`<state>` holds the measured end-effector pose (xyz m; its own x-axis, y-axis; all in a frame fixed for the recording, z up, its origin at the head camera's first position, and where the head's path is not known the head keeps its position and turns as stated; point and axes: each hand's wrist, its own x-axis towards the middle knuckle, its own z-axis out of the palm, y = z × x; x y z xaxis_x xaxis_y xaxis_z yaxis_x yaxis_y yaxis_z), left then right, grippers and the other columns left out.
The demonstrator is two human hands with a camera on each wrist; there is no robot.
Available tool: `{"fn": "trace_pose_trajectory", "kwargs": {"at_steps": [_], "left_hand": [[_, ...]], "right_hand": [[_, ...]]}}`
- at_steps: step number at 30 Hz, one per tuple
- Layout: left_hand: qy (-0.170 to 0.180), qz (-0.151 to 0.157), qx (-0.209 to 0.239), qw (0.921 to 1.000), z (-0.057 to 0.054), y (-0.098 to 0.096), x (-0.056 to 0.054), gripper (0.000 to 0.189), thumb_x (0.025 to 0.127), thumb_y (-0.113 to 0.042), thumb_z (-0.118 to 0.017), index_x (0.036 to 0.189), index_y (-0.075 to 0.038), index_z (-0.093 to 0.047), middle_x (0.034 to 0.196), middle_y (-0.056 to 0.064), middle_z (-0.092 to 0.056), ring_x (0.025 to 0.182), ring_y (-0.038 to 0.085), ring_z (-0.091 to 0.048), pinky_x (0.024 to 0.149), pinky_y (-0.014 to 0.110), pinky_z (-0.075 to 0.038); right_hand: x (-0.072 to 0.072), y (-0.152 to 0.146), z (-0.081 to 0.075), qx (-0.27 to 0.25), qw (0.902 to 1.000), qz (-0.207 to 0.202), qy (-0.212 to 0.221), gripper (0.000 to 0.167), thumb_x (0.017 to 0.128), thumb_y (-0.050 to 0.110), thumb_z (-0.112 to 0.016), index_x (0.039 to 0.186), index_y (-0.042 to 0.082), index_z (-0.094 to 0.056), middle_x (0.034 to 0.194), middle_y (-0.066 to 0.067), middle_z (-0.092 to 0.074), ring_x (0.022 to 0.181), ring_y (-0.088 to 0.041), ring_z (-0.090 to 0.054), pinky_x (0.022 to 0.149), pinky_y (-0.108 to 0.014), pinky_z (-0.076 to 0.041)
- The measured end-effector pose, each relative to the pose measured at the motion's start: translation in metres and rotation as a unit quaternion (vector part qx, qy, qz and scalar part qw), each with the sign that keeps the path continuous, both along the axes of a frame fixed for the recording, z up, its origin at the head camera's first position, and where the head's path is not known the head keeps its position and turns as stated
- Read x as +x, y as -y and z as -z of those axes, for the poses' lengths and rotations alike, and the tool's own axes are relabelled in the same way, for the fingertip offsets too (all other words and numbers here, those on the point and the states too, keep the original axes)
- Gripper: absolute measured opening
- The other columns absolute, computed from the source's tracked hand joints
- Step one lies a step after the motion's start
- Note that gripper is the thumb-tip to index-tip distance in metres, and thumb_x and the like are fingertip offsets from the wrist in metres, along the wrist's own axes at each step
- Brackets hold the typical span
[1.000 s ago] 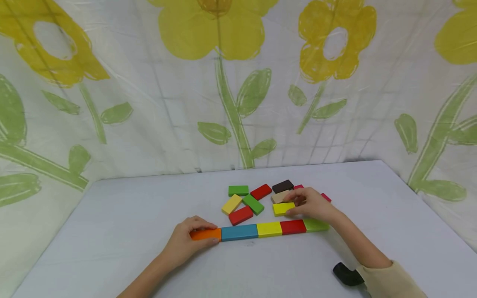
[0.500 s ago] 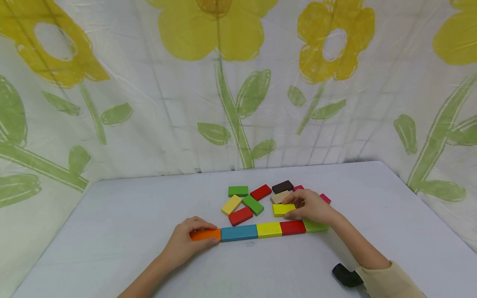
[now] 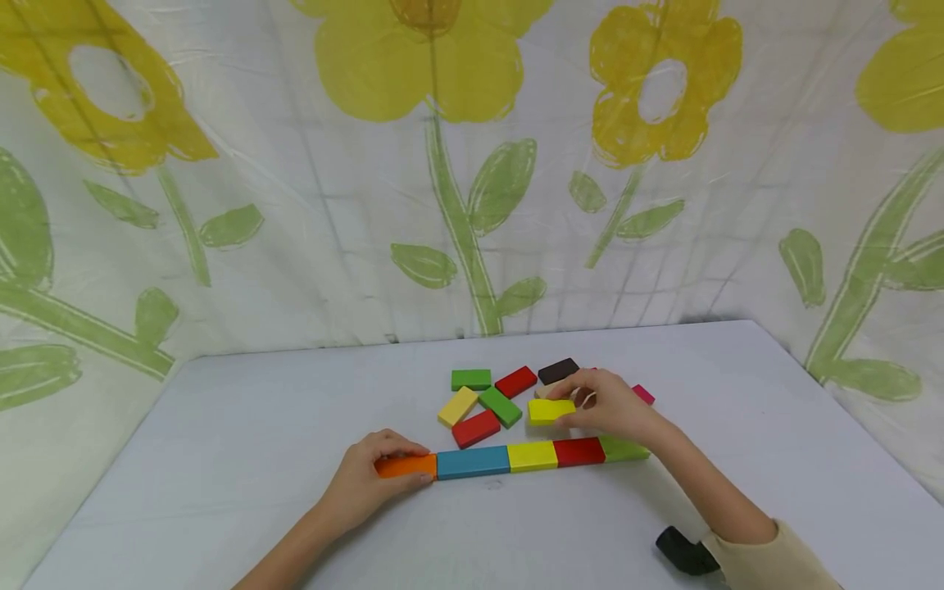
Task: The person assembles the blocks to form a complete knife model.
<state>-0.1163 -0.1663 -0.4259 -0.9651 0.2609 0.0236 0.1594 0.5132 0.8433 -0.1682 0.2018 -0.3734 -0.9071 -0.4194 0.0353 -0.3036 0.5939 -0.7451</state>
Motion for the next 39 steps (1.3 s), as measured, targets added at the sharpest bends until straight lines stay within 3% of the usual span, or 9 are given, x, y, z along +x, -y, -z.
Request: {"fn": "trace_pose_trajectory", "kwargs": {"at_steps": [10, 18, 25, 39], "left_hand": [[0.001, 0.000, 0.003, 1.0000, 0.001, -0.001, 0.000, 0.024, 0.088, -0.029, -0.088, 0.111, -0.021, -0.082, 0.108, -0.004, -0.072, 0.105, 0.018, -0.058, 0.086, 0.024, -0.053], [-0.002, -0.001, -0.004, 1.0000, 0.000, -0.002, 0.000, 0.024, 0.088, -0.029, -0.088, 0.110, -0.021, -0.082, 0.107, -0.005, -0.072, 0.104, 0.018, -0.058, 0.086, 0.025, -0.053], [-0.002, -0.005, -0.009, 0.9999, 0.000, -0.002, 0.000, 0.024, 0.088, -0.029, -0.088, 0.110, -0.022, -0.082, 0.108, -0.005, -0.072, 0.104, 0.017, -0.058, 0.087, 0.025, -0.052], [-0.004, -0.002, -0.011, 0.9999, -0.002, 0.000, -0.001, 0.024, 0.088, -0.028, -0.088, 0.110, -0.022, -0.082, 0.107, -0.006, -0.072, 0.103, 0.017, -0.059, 0.087, 0.025, -0.052]], "right_hand": [[0.019, 0.022, -0.010, -0.035, 0.9989, -0.029, -0.013, 0.028, 0.089, 0.015, -0.085, 0.115, 0.006, -0.077, 0.111, -0.007, -0.073, 0.095, -0.019, -0.060, 0.078, -0.024, -0.056], [0.030, 0.040, -0.007, -0.043, 0.9974, -0.054, -0.021, 0.028, 0.088, 0.018, -0.087, 0.111, 0.007, -0.078, 0.102, -0.001, -0.069, 0.091, -0.017, -0.058, 0.074, -0.023, -0.054], [0.037, 0.049, 0.001, -0.048, 0.9970, -0.061, 0.002, 0.028, 0.085, 0.018, -0.090, 0.110, 0.010, -0.079, 0.099, 0.003, -0.070, 0.083, -0.013, -0.059, 0.072, -0.022, -0.053], [0.044, 0.064, 0.012, -0.034, 0.9943, -0.090, 0.047, 0.028, 0.086, 0.018, -0.089, 0.111, 0.011, -0.078, 0.102, 0.004, -0.069, 0.084, -0.013, -0.056, 0.068, -0.020, -0.048]]}}
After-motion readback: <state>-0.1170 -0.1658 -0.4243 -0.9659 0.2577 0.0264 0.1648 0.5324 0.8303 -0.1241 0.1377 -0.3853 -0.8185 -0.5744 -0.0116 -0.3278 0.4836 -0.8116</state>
